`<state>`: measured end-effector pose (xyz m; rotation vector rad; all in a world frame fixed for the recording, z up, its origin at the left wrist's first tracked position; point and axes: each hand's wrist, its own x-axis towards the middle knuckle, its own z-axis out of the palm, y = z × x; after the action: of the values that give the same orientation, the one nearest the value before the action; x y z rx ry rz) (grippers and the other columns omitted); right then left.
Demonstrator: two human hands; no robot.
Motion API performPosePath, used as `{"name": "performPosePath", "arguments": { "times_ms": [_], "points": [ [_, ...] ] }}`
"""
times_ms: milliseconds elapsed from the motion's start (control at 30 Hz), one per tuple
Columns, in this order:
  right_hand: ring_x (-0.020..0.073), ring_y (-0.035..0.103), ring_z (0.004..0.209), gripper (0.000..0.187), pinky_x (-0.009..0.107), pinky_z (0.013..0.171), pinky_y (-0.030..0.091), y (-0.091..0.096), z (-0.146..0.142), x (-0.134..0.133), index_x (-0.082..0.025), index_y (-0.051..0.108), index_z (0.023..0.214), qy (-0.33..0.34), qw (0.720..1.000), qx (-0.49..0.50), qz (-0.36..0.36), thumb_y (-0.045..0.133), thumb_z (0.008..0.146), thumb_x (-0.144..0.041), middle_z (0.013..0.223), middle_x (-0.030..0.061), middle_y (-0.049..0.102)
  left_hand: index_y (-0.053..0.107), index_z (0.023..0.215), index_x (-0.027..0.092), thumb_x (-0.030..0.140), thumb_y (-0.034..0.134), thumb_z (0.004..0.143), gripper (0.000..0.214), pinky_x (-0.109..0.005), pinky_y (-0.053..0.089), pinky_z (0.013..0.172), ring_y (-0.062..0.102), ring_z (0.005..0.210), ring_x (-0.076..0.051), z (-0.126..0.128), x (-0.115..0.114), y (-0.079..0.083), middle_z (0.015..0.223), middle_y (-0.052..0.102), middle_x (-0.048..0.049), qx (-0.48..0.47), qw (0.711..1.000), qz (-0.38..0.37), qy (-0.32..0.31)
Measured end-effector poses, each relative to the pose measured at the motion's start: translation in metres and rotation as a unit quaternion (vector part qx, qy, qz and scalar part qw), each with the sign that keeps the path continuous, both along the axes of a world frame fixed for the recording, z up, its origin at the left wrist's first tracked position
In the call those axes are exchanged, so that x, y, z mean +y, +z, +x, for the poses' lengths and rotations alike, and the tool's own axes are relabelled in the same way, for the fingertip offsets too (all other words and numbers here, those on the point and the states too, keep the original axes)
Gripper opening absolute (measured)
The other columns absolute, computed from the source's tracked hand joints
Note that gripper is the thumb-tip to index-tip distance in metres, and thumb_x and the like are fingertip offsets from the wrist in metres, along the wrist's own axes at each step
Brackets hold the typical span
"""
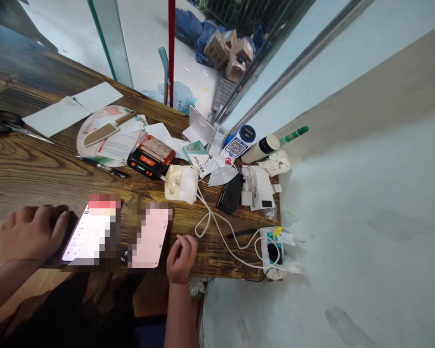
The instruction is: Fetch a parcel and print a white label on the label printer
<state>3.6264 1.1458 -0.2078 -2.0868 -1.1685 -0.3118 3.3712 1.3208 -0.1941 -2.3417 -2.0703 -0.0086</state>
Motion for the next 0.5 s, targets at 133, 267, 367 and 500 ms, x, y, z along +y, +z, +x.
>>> {"name": "performPosePath", "arguments": {
  "times_ms": [133, 267, 367, 500],
  "points": [
    [0.025, 0.055, 0.081, 0.023, 0.04, 0.065, 0.048, 0.02, 0.059, -0.025, -0.014, 0.043, 0.108, -0.238, 0.971, 0.016, 0.019, 0.036, 0.091, -0.027, 0.094, 0.0165, 0.053, 0.06, 0.087, 0.012, 0.054, 0.011, 0.087, 0.064, -0.052, 0.041, 0.074, 0.051, 0.105, -0.043, -0.003, 0.0, -0.003, 0.098, 0.055, -0.0215, -0.051, 0.999, 0.008, -0.001],
    [0.0304, 0.055, 0.085, 0.028, 0.044, 0.077, 0.045, 0.024, 0.133, -0.031, -0.011, 0.057, 0.094, -0.276, 0.943, 0.102, -0.155, 0.053, 0.079, -0.035, 0.086, 0.0169, 0.06, 0.054, 0.083, 0.017, 0.056, 0.015, 0.086, 0.055, -0.053, 0.038, 0.071, 0.049, 0.111, -0.042, -0.008, 0.001, -0.011, 0.104, 0.053, -0.0148, -0.101, 0.995, 0.022, -0.003],
    [0.0273, 0.056, 0.079, 0.029, 0.041, 0.074, 0.044, 0.019, 0.161, -0.026, -0.012, 0.059, 0.093, -0.276, 0.918, 0.141, -0.247, 0.049, 0.082, -0.037, 0.081, 0.0128, 0.061, 0.057, 0.082, 0.017, 0.058, 0.015, 0.085, 0.059, -0.053, 0.039, 0.072, 0.05, 0.109, -0.04, -0.008, 0.002, -0.012, 0.1, 0.055, -0.0153, -0.096, 0.995, 0.031, 0.001],
    [0.0157, 0.052, 0.059, 0.017, 0.035, 0.069, 0.044, 0.014, 0.172, -0.021, -0.015, 0.06, 0.084, -0.284, 0.892, 0.168, -0.311, 0.054, 0.084, -0.031, 0.064, -0.0015, 0.056, 0.061, 0.088, 0.014, 0.055, 0.016, 0.085, 0.061, -0.052, 0.039, 0.073, 0.05, 0.109, -0.04, -0.005, 0.001, -0.008, 0.101, 0.057, -0.0169, -0.075, 0.997, 0.025, -0.005]
  ]
}}
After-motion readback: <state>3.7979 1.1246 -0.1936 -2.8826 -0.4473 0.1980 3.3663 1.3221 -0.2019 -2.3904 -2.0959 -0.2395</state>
